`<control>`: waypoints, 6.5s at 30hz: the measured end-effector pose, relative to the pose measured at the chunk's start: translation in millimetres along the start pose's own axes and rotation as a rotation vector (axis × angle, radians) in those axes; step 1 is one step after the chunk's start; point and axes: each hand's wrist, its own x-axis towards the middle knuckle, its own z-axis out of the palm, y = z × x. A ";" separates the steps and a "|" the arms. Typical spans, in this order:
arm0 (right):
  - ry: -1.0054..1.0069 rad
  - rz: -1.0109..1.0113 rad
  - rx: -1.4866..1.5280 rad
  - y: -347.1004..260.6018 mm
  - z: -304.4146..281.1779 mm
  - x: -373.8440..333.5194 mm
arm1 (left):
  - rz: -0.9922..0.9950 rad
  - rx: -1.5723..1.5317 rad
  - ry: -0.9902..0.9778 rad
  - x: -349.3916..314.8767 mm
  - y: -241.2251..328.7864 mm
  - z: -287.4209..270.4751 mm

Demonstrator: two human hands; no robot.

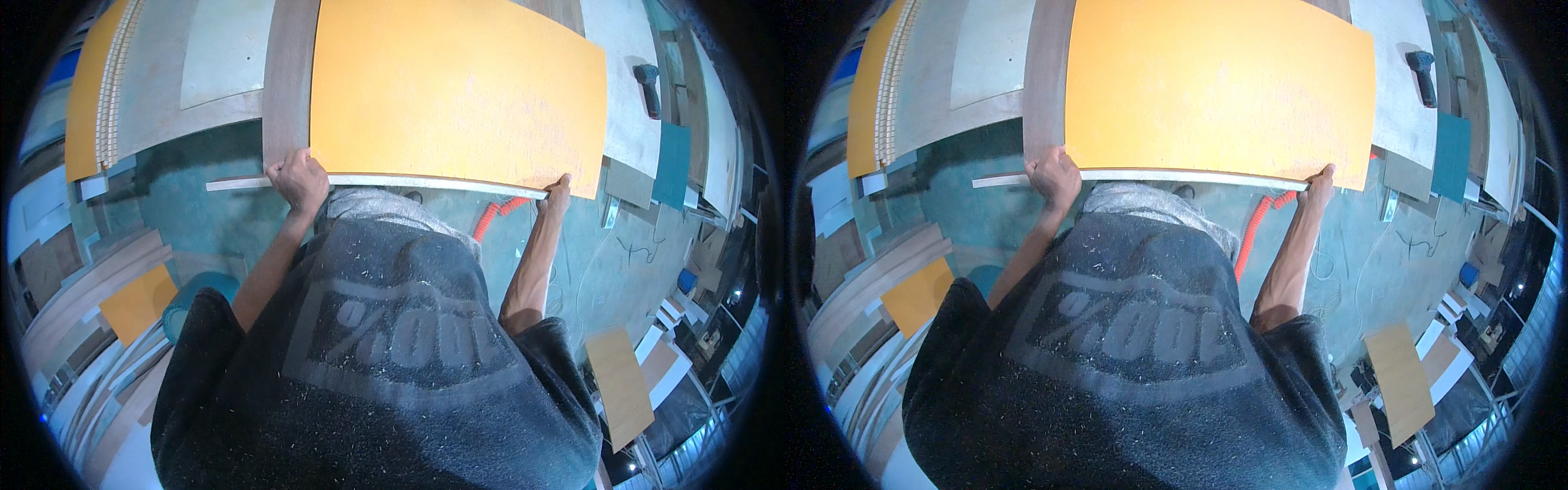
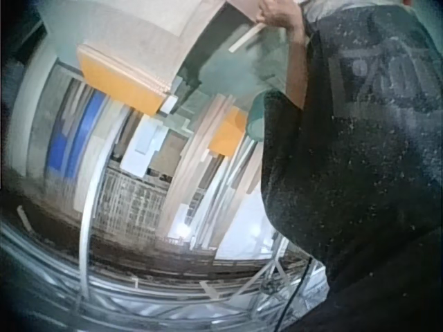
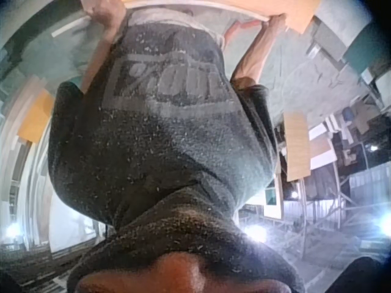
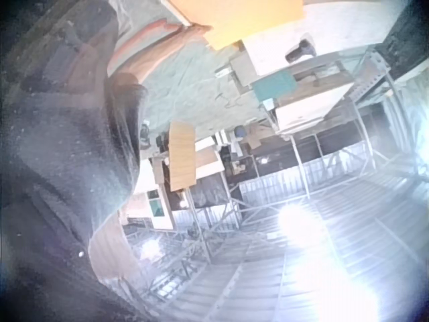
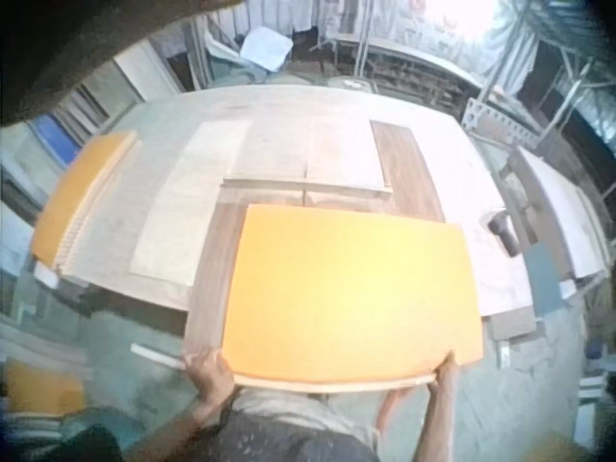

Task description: The person repeatedly pushes a yellow board across a table saw to trim the edge.

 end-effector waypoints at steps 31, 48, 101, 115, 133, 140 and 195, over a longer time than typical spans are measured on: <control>-0.808 -1.213 -1.481 44.9 102.0 -252.0 | -0.141 0.145 -0.563 192.8 120.8 17.2; -0.754 -1.288 -1.328 -13.6 302.5 -143.1 | -0.068 0.143 -0.458 415.6 135.4 88.9; -0.835 -1.124 -1.479 -31.0 340.2 -122.4 | -0.071 0.183 -0.417 437.6 145.2 112.9; -0.957 -1.273 -1.486 26.4 133.1 -224.2 | -0.125 0.161 -0.520 199.8 120.2 44.1; 0.292 -0.480 -0.458 -11.5 -12.4 -46.2 | -0.386 0.059 -0.408 61.4 46.0 -19.0; -0.273 0.150 0.049 -18.4 -3.9 17.2 | -0.237 -0.029 -0.108 17.1 40.3 0.4; 0.235 -0.928 -1.043 -31.5 -10.7 -25.9 | -0.142 0.053 -0.243 59.9 33.4 -8.2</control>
